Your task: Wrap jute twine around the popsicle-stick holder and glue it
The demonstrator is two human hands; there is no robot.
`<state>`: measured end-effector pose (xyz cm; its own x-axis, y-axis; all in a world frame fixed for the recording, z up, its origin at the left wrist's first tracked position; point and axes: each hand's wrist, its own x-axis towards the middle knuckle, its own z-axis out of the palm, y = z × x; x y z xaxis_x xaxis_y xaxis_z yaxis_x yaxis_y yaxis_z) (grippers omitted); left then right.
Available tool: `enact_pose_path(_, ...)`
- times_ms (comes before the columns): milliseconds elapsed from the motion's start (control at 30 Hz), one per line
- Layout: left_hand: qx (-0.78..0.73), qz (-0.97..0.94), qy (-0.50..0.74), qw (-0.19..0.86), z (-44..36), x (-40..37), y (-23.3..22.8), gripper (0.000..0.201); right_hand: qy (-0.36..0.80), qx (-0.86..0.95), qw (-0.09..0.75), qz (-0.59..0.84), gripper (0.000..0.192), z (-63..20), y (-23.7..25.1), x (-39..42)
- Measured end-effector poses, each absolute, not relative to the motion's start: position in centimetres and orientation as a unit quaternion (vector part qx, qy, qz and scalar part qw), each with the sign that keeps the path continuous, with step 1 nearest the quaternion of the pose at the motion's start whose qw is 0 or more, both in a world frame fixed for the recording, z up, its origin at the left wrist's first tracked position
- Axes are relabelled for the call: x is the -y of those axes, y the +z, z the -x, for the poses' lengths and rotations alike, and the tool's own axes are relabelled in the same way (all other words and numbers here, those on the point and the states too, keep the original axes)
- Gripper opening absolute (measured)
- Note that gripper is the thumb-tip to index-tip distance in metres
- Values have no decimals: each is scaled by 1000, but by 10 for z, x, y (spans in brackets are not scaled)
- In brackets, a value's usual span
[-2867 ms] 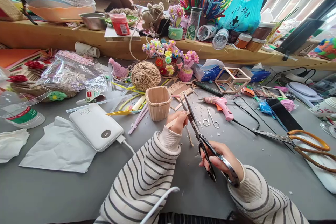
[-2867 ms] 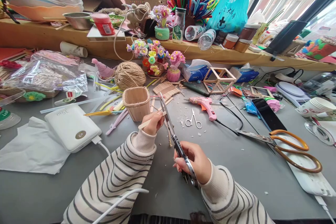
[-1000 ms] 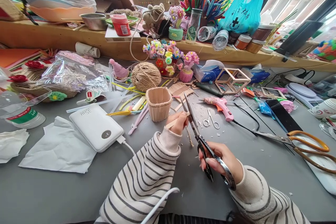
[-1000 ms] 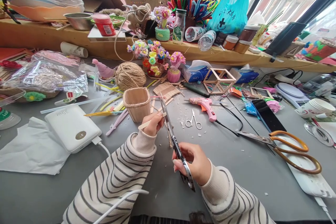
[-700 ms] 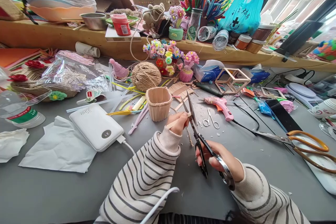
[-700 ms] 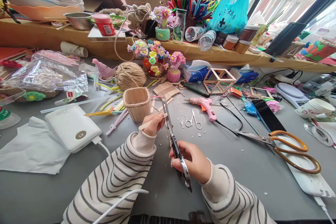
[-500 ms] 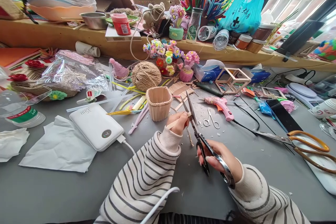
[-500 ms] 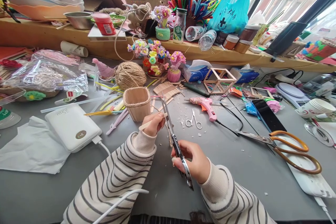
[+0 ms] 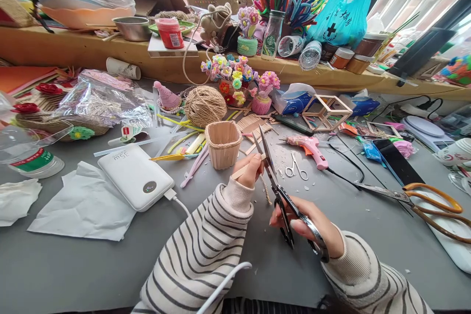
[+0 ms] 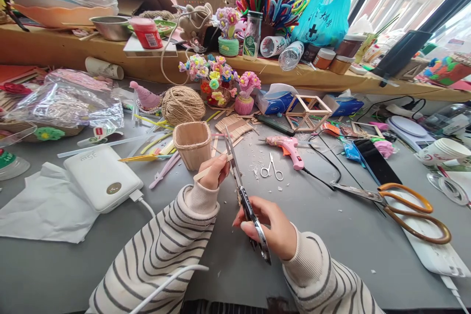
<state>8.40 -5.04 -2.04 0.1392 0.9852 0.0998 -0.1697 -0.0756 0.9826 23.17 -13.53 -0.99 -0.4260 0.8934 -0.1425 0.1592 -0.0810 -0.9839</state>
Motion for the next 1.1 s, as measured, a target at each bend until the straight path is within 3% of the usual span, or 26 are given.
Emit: enact_pose_path(1100, -410, -465, 558, 551, -85, 57, -12, 39, 556, 627, 322, 440, 49, -233, -2, 151)
